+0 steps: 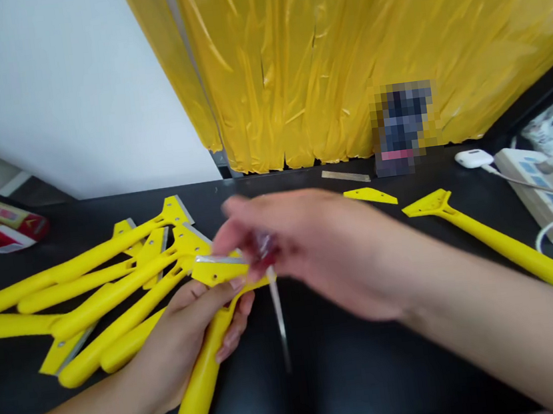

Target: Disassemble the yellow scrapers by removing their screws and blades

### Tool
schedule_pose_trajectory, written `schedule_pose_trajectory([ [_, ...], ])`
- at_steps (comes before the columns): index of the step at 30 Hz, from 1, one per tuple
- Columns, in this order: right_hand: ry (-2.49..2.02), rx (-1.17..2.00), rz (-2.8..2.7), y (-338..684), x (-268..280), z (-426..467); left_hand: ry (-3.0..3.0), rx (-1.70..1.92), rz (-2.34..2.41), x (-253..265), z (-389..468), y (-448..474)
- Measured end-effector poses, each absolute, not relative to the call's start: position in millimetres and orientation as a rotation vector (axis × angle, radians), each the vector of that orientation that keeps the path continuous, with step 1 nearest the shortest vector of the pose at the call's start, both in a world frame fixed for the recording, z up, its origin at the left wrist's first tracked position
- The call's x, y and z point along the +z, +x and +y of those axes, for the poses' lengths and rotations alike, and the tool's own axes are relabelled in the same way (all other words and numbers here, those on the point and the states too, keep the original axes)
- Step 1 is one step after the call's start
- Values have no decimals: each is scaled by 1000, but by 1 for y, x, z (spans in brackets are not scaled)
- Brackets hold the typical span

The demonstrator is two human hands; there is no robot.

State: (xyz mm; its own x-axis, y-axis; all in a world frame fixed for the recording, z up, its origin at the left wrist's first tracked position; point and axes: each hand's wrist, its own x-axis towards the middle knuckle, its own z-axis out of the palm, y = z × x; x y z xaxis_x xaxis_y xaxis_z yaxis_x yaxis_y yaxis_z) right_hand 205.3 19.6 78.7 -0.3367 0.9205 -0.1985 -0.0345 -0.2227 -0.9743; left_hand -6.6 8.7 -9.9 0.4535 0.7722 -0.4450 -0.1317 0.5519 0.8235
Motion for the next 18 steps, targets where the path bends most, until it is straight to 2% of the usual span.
schedule_pose_trajectory([
  [3,-1164,1501,-961,244,50,54,812,657,989,-7,7,-5],
  [9,-1179,1361,-860,270,-17,102,821,614,980,-8,8,-6],
  [18,-1168,1145,-927,254,-48,101,825,578,977,-10,7,-7],
])
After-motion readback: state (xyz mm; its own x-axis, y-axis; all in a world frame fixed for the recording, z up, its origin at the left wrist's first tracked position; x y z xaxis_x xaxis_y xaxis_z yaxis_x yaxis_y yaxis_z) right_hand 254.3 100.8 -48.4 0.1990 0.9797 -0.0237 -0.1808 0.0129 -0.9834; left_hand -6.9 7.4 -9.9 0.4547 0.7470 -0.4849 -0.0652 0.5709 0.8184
